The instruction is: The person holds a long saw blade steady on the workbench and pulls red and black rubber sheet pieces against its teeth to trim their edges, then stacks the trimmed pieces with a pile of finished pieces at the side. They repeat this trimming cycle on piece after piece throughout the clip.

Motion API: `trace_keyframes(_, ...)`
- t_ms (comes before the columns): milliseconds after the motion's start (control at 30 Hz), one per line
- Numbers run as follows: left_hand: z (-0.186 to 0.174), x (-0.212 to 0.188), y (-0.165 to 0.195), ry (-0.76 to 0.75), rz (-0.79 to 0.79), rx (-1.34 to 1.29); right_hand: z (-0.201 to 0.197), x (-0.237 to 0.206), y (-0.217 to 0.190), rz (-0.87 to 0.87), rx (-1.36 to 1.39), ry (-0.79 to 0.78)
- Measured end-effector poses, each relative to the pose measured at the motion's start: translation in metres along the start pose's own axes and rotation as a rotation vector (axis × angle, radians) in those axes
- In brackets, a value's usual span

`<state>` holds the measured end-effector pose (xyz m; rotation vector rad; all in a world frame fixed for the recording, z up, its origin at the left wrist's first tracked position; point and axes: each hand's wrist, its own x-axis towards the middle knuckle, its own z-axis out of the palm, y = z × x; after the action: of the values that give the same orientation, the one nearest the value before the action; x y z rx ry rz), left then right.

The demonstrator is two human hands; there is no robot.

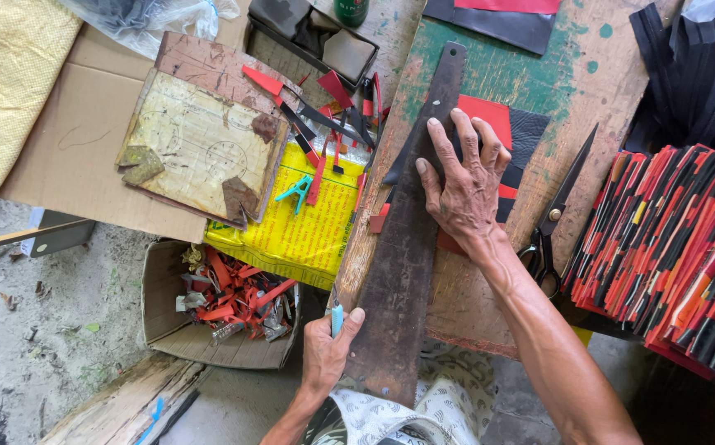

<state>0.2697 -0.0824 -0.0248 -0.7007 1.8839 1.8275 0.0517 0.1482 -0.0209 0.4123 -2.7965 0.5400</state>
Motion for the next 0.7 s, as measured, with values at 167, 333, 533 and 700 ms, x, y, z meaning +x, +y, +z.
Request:
trace_keyframes(167, 0.001, -0.001, 0.005, 0.013, 0.021, 0.017, 0.001, -0.001, 0.000, -0.008, -0.001, -0.008)
trace_keyframes(333, 0.003, -0.007, 0.012, 0.020, 0.038, 0.018, 0.003, -0.002, 0.002, -0.015, -0.005, -0.010)
trace_keyframes(533, 0.004, -0.008, 0.013, 0.025, 0.040, 0.055, 0.003, -0.002, 0.002, -0.014, -0.001, -0.014)
trace_keyframes(700, 0.004, -0.003, 0.005, 0.033, 0.032, 0.032, 0.004, -0.003, 0.002, -0.008, -0.006, -0.024)
